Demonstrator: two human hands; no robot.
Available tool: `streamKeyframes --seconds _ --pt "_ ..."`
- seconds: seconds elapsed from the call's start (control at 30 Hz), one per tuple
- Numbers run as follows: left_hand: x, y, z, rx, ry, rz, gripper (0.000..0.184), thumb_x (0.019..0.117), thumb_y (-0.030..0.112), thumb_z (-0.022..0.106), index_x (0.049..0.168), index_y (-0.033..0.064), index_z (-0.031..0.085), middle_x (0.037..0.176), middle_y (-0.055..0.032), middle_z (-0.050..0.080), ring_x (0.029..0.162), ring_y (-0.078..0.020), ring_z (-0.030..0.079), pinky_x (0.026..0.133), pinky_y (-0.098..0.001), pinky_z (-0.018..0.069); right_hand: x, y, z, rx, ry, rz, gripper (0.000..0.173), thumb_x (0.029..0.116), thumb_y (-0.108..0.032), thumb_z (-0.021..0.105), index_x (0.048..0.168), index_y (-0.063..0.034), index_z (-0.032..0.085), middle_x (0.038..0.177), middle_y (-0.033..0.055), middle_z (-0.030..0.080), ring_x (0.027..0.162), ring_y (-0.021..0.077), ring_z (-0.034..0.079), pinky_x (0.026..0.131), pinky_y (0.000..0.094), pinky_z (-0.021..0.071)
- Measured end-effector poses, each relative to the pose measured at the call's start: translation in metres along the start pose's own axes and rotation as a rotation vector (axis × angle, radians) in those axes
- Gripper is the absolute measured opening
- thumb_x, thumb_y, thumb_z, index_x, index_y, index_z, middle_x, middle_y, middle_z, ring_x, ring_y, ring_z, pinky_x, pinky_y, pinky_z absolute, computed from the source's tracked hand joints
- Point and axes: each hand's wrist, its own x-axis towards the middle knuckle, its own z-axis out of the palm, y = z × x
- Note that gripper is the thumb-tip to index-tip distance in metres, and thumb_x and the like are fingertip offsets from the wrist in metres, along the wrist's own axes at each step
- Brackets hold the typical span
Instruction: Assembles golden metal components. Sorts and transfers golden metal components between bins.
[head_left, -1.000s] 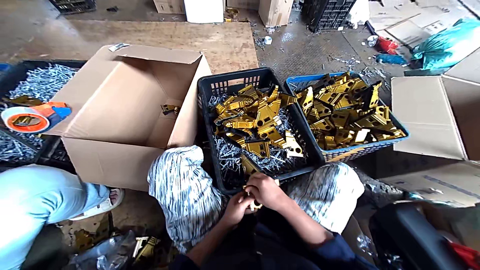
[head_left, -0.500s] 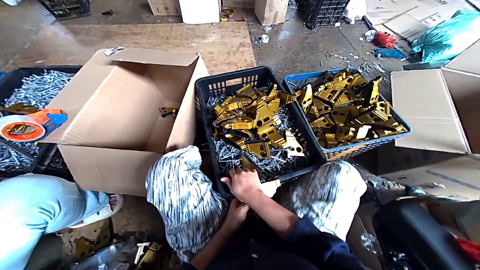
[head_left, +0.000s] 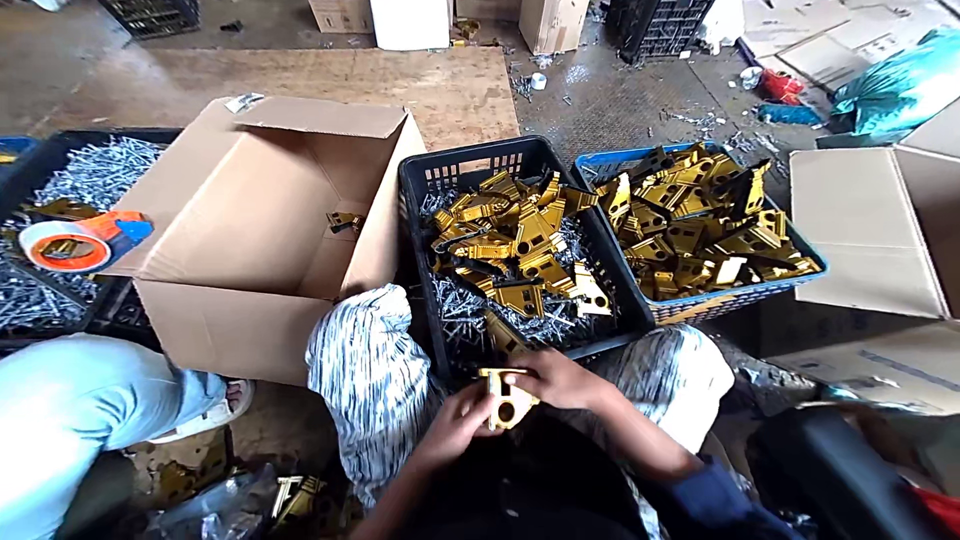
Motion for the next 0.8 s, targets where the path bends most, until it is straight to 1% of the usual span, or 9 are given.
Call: streamKeyframes --seconds 0.07,0.17,0.27,0.43,0.53,0.6,0.7,0.77,0.8 --pt "-0.011 0.001 -0.016 0.223 -0.305 0.082 0.046 0.0992 0.027 0.063 0.132 -0.0049 0.06 0.121 -0.0134 0.071 0.108 -0.0206 0.071 0.098 -0.0407 0.0582 -0.022 0.008 0.008 0.162 0.064 -0.004 0.037 0.1065 -0.033 0.05 0.108 -0.0029 0.072 0.086 0.0081 0.069 0.079 0.0142 0.065 0.077 0.0388 0.0538" --pt "-0.018 -0.005 -0.023 0.615 -0.698 0.214 0.042 0.0935 0.019 0.073 0.131 0.0016 0.068 0.144 -0.0121 0.059 0.137 -0.0199 0.052 0.118 -0.0409 0.0391 -0.045 0.016 0.021 0.436 0.152 0.147 0.036 0.1094 -0.03 0.043 0.107 -0.0043 0.068 0.078 0.0 0.065 0.063 0.0043 0.062 0.061 0.0249 0.055" --pt "-0.025 -0.021 -0.01 0.529 -0.555 0.471 0.014 0.0924 0.013 0.072 0.1 0.0024 0.078 0.13 -0.0151 0.067 0.139 -0.0277 0.049 0.123 -0.0425 0.032 -0.058 0.019 0.03 0.682 0.191 0.27 0.04 0.1116 -0.03 0.036 0.11 -0.005 0.067 0.081 0.0002 0.069 0.063 0.0063 0.066 0.058 0.0249 0.0573" --pt "-0.006 0.025 0.003 0.461 -0.203 0.737 0.013 0.0926 0.016 0.075 0.093 0.003 0.076 0.109 -0.0079 0.073 0.12 -0.0188 0.064 0.109 -0.0374 0.0505 -0.066 0.009 0.008 0.809 0.228 0.353 0.046 0.1129 -0.036 0.03 0.114 -0.0059 0.064 0.088 0.0012 0.07 0.07 0.0086 0.068 0.061 0.0269 0.0586" --pt "0.006 0.015 -0.012 0.901 -0.181 0.639 0.019 0.0926 0.031 0.074 0.09 0.0135 0.08 0.102 -0.0003 0.074 0.105 -0.0127 0.067 0.098 -0.0398 0.0508 -0.062 0.008 -0.017 0.769 0.289 0.408 0.047 0.1134 -0.038 0.028 0.117 -0.0051 0.063 0.089 0.0027 0.069 0.071 0.0093 0.066 0.061 0.0271 0.0571" --pt "0.004 0.002 -0.02 1.179 -0.422 0.382 0.023 0.096 0.035 0.068 0.096 0.0149 0.08 0.107 -0.0052 0.075 0.11 -0.0263 0.067 0.099 -0.061 0.0445 -0.057 0.007 -0.024 0.742 0.309 0.463 0.049 0.1137 -0.039 0.028 0.119 -0.004 0.062 0.09 0.0047 0.067 0.071 0.0103 0.065 0.062 0.0276 0.0559" --pt "0.003 -0.006 -0.02 0.934 -0.374 0.337 0.034 0.092 0.033 0.074 0.11 0.004 0.074 0.119 -0.0102 0.072 0.119 -0.0231 0.064 0.105 -0.05 0.0483 -0.048 -0.003 -0.014 0.855 0.291 0.483 0.049 0.1134 -0.04 0.028 0.12 -0.0048 0.061 0.09 0.0044 0.067 0.07 0.0108 0.065 0.061 0.0278 0.0561" --pt "0.0 0.006 -0.008 0.599 -0.224 0.294 0.08 0.0885 0.04 0.074 0.148 -0.0051 0.044 0.144 -0.017 0.056 0.133 -0.0225 0.055 0.108 -0.0431 0.0476 -0.039 -0.014 0.007 1.037 0.23 0.446 0.048 0.1132 -0.041 0.027 0.119 -0.0055 0.06 0.084 0.0042 0.067 0.064 0.0117 0.063 0.058 0.028 0.0544" --pt "0.001 0.012 -0.002 0.465 -0.156 0.288 0.095 0.0873 0.045 0.073 0.156 -0.0038 0.029 0.15 -0.016 0.05 0.136 -0.0205 0.051 0.11 -0.0405 0.0462 -0.032 -0.019 0.018 1.104 0.183 0.395 0.048 0.113 -0.041 0.027 0.118 -0.0056 0.059 0.082 0.004 0.066 0.063 0.0118 0.062 0.058 0.0282 0.0541"
